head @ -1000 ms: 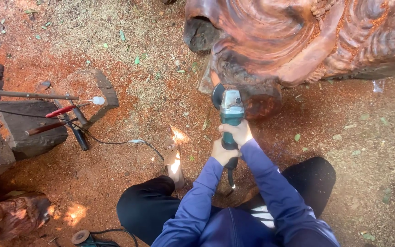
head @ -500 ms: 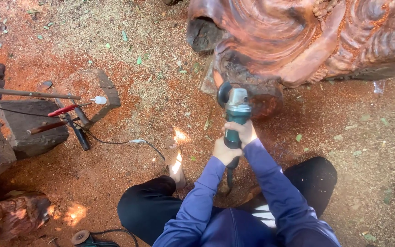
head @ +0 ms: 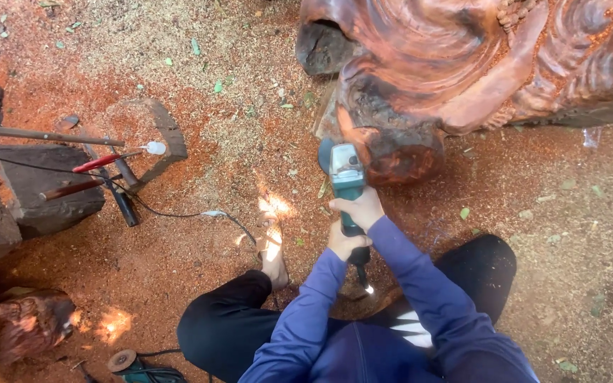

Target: Shaping and smoothing a large wooden sculpture using a handheld angle grinder.

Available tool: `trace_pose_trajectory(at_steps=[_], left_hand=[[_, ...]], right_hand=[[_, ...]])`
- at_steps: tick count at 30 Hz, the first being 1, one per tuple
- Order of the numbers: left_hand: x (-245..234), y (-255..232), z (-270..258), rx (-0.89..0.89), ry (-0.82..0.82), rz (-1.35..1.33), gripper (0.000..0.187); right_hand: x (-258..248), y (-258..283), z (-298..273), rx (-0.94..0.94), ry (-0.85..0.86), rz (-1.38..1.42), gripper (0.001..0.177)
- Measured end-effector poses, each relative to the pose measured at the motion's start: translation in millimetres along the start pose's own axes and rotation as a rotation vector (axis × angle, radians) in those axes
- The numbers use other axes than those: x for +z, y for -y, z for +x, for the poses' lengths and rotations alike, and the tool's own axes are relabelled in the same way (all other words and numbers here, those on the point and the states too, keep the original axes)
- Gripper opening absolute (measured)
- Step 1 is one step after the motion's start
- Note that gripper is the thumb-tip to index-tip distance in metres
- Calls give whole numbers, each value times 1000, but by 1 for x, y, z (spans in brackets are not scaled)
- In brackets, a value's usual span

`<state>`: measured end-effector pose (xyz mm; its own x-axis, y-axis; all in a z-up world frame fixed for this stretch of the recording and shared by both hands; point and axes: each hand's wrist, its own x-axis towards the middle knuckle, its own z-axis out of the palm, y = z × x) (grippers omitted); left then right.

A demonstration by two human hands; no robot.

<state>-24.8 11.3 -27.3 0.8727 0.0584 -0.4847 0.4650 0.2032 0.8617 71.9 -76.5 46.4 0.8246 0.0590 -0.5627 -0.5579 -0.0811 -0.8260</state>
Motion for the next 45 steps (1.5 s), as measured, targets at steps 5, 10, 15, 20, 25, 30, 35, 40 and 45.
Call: trace_pose_trajectory(at_steps=[5,10,15,20,25,30,35,40,45], left_hand=[[1,-26,10,4,16,-3,37],[4,-47,12,-6,19,1,39],[2,-51,12,-16,6,2,37],[1,-52,13,-22,10,45,38],[-1,-58,13,-53,18,91,34],[-6,-51,18,-54,24,93,36],[-5,-60,17,-42,25,79,37],[-5,-60,17,-27,27,96,38],[3,-73,12,-54,-11,130,34]], right_hand=[[8,14,9,-19,-17,25,59],[6,26,11,-61,-27,99,45],[6,39,4,-74,-21,183,36],[4,39,6,-41,-22,167,35],[7,39,5,-20,-24,195,34],[7,40,6,-23,-30,219,34],[8,38,8,-45,-28,202,33],[4,46,3,-44,-19,207,32],[3,38,9,-30,3,213,30]])
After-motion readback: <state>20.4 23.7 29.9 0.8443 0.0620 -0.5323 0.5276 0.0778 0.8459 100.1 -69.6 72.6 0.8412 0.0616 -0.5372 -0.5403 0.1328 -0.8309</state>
